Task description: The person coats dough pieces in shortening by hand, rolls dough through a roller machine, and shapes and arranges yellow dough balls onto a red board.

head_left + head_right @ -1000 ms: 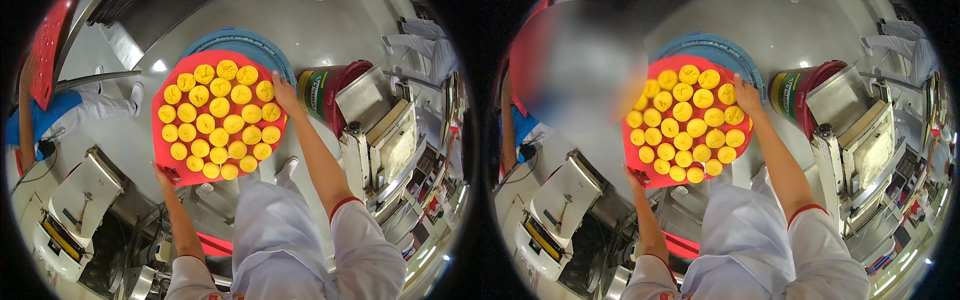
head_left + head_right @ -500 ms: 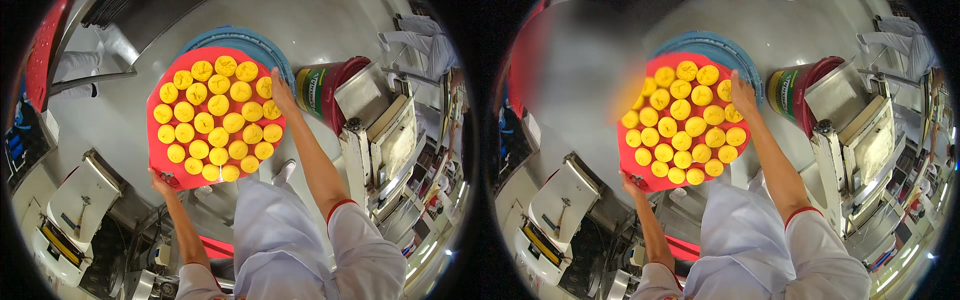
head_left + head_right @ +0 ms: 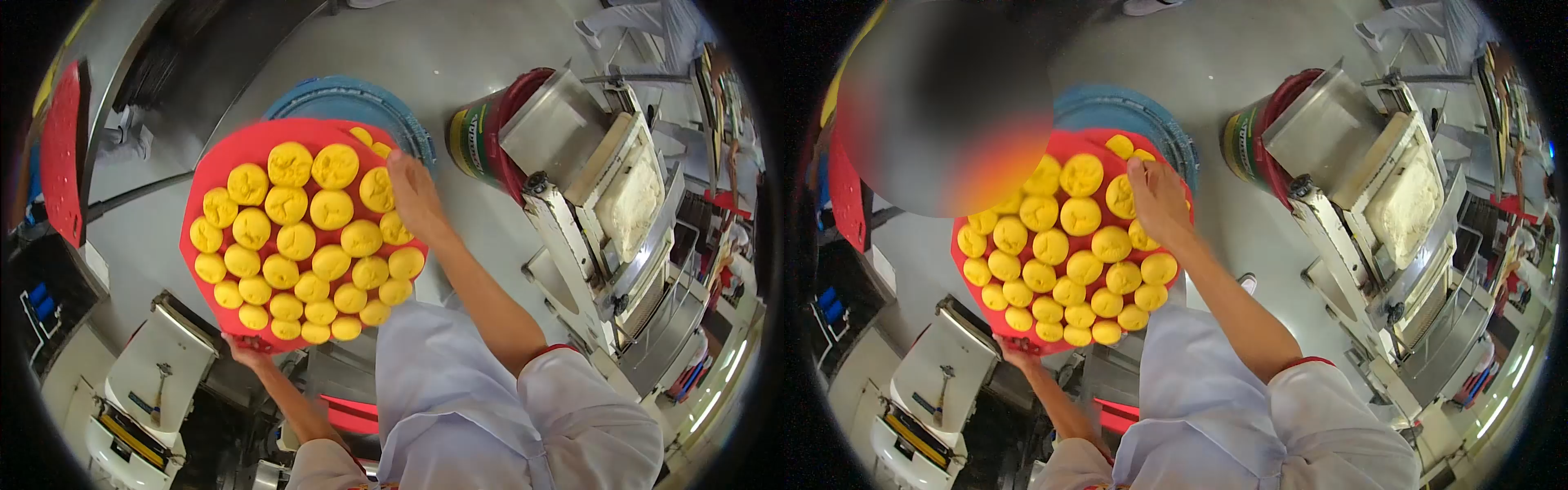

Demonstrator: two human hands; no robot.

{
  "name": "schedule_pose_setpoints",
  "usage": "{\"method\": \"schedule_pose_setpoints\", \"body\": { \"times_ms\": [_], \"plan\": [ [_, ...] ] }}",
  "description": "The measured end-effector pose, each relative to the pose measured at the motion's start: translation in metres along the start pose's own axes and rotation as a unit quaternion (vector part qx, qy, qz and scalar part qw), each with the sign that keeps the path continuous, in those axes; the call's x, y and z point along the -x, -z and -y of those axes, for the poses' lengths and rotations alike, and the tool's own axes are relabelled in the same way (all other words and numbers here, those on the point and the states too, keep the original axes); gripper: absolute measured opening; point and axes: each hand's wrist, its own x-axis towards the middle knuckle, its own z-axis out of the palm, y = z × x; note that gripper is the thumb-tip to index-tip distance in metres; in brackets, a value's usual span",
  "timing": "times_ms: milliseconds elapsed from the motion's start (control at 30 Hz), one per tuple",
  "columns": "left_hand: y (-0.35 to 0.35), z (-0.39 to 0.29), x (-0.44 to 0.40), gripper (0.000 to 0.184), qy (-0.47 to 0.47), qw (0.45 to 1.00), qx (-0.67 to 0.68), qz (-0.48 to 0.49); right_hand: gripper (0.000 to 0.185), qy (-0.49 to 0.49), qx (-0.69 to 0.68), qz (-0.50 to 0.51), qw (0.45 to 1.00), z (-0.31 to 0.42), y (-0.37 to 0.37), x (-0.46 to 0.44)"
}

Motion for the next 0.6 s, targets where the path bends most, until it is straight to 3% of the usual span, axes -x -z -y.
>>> {"method": "schedule_pose_setpoints", "body": {
  "times_ms": [100, 133, 167, 233, 267, 300, 333, 467, 600],
  "plan": [
    [0.016, -0.042, 0.04, 0.049, -0.036, 0.998, -0.021, 0.054, 0.061, 0.041, -0.001, -0.087, 0.995, -0.014, 0.009, 0.031],
    [0.012, -0.052, 0.059, 0.05, -0.046, 0.998, -0.046, -0.017, 0.063, -0.058, -0.031, 0.053, 0.996, 0.002, 0.04, 0.04],
    [-0.024, -0.053, 0.063, 0.053, -0.048, 0.995, -0.071, -0.051, 0.066, -0.046, -0.017, 0.02, 0.999, -0.015, 0.051, 0.037],
    [-0.036, -0.064, 0.067, 0.064, -0.042, 0.992, -0.099, 0.064, 0.071, -0.047, 0.027, -0.043, 0.998, -0.024, 0.063, 0.039],
    [0.023, -0.065, -0.002, 0.065, 0.006, 0.959, -0.1, 0.265, 0.073, -0.05, 0.041, -0.065, 0.996, -0.022, 0.071, 0.045],
    [-0.011, -0.061, 0.032, 0.06, -0.047, 0.989, -0.069, 0.122, 0.074, -0.036, 0.032, -0.104, 0.993, -0.027, 0.081, 0.054],
    [-0.034, -0.063, 0.05, 0.058, -0.078, 0.989, -0.072, 0.099, 0.074, -0.015, 0.019, -0.137, 0.99, -0.029, 0.087, 0.06],
    [-0.083, -0.105, 0.082, 0.052, -0.114, 0.963, -0.081, 0.23, 0.075, -0.001, -0.03, -0.191, 0.981, 0.036, 0.187, 0.143],
    [-0.099, -0.175, 0.133, 0.047, -0.159, 0.914, -0.079, 0.366, 0.073, 0.05, -0.051, -0.344, 0.936, 0.039, 0.215, 0.257]
  ]
}}
